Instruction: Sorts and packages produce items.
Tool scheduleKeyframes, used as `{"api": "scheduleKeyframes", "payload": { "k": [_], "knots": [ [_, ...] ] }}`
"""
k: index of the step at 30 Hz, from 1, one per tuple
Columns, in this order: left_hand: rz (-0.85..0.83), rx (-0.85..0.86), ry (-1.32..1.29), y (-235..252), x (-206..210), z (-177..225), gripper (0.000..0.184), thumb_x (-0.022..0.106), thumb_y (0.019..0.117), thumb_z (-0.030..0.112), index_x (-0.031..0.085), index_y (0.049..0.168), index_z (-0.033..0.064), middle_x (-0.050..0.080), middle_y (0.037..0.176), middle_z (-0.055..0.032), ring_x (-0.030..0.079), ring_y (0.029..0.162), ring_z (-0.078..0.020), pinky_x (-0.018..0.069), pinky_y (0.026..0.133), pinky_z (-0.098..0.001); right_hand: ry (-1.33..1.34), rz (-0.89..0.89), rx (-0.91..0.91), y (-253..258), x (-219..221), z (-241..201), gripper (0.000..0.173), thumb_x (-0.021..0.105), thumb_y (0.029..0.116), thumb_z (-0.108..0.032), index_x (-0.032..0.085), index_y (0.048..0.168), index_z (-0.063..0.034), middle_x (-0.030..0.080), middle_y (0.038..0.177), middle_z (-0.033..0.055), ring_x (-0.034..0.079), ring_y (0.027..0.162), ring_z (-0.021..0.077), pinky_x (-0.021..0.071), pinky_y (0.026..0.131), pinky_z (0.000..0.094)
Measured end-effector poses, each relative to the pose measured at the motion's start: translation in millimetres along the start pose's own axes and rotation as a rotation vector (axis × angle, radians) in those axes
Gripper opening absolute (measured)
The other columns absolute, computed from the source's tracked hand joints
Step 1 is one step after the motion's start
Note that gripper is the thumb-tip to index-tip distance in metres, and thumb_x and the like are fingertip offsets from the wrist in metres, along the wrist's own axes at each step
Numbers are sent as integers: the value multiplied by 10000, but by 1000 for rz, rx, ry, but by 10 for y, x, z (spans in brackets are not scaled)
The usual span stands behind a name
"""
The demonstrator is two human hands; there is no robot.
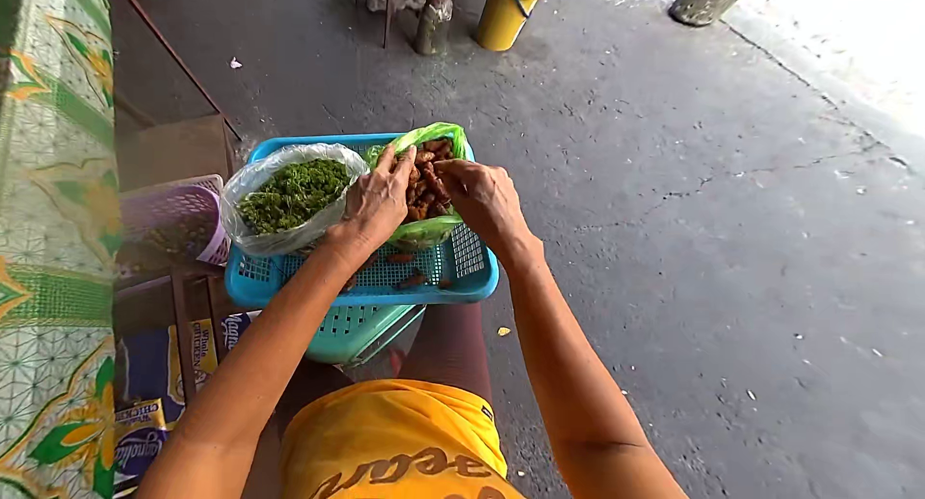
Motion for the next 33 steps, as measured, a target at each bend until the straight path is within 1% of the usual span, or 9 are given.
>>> {"api": "scheduleKeyframes", "payload": {
  "k": [3,5,8,10,16,23,26,28,33],
  "knots": [
    [151,215,-84,-316,30,-72,317,541,1001,35,681,1286,30,667,1185,-204,713,937,-330,597,781,-453,32,-96,-118,-282,86,24,150,604,1021,-110,744,1044,-60,720,908,176,705,798,375,548,677,607],
    [-23,260,-129,-505,156,-148,230,566,1003,81,745,1142,44,718,1008,-166,723,891,-320,588,776,-494,-15,-367,-60,-355,262,40,124,682,982,-178,771,984,-91,731,858,144,706,801,360,545,701,628],
    [-314,241,-56,-592,449,-230,206,625,1005,144,751,1149,67,724,1081,-170,712,997,-362,565,815,-555,-200,-707,2,-416,619,-38,239,773,915,-380,785,1024,-168,743,966,133,692,954,380,512,770,645],
    [-392,230,3,-542,595,-246,286,666,974,117,706,1253,72,691,1166,-194,675,1076,-403,544,830,-579,-257,-775,-16,-426,805,-53,218,757,926,-345,771,1018,-149,732,1034,154,679,1016,402,507,773,656],
    [-428,230,130,-523,633,-300,185,578,1004,59,679,1148,4,688,1059,-212,693,987,-405,545,783,-543,-413,-808,48,-446,743,59,183,730,924,-238,724,906,-56,707,974,177,668,981,398,493,749,612],
    [-389,139,70,-614,491,-577,202,613,984,111,724,1115,3,700,1040,-208,697,975,-395,548,827,-554,-213,-646,-6,-474,793,105,174,631,1000,-207,722,1125,-128,724,988,146,697,940,375,527,738,593],
    [-290,13,-280,-658,291,-682,223,615,970,112,756,1123,34,745,1015,-136,713,944,-259,551,861,-461,-275,-689,6,-451,825,-10,240,641,1011,-279,694,1173,-110,715,1022,177,689,978,406,520,763,610],
    [-276,-133,-749,-741,124,-695,256,545,1008,44,667,1229,2,720,1027,-88,690,865,-131,569,749,-286,-333,-718,6,-439,844,-65,258,706,961,-226,682,1172,-80,705,1040,199,675,1003,427,511,773,622],
    [-309,-246,-1348,-942,-119,-697,549,306,949,73,467,1474,103,692,1177,-63,729,911,-171,628,654,-303,-360,-727,-20,-413,882,-31,182,734,890,-190,713,1031,-76,704,964,165,682,950,383,514,720,582]
  ]
}}
Point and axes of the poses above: each hand's wrist, its own y-axis towards the middle knuckle, its own x-axis out of the palm, z = x × y, the point moved 3 cm from there along y, towards the middle knuckle
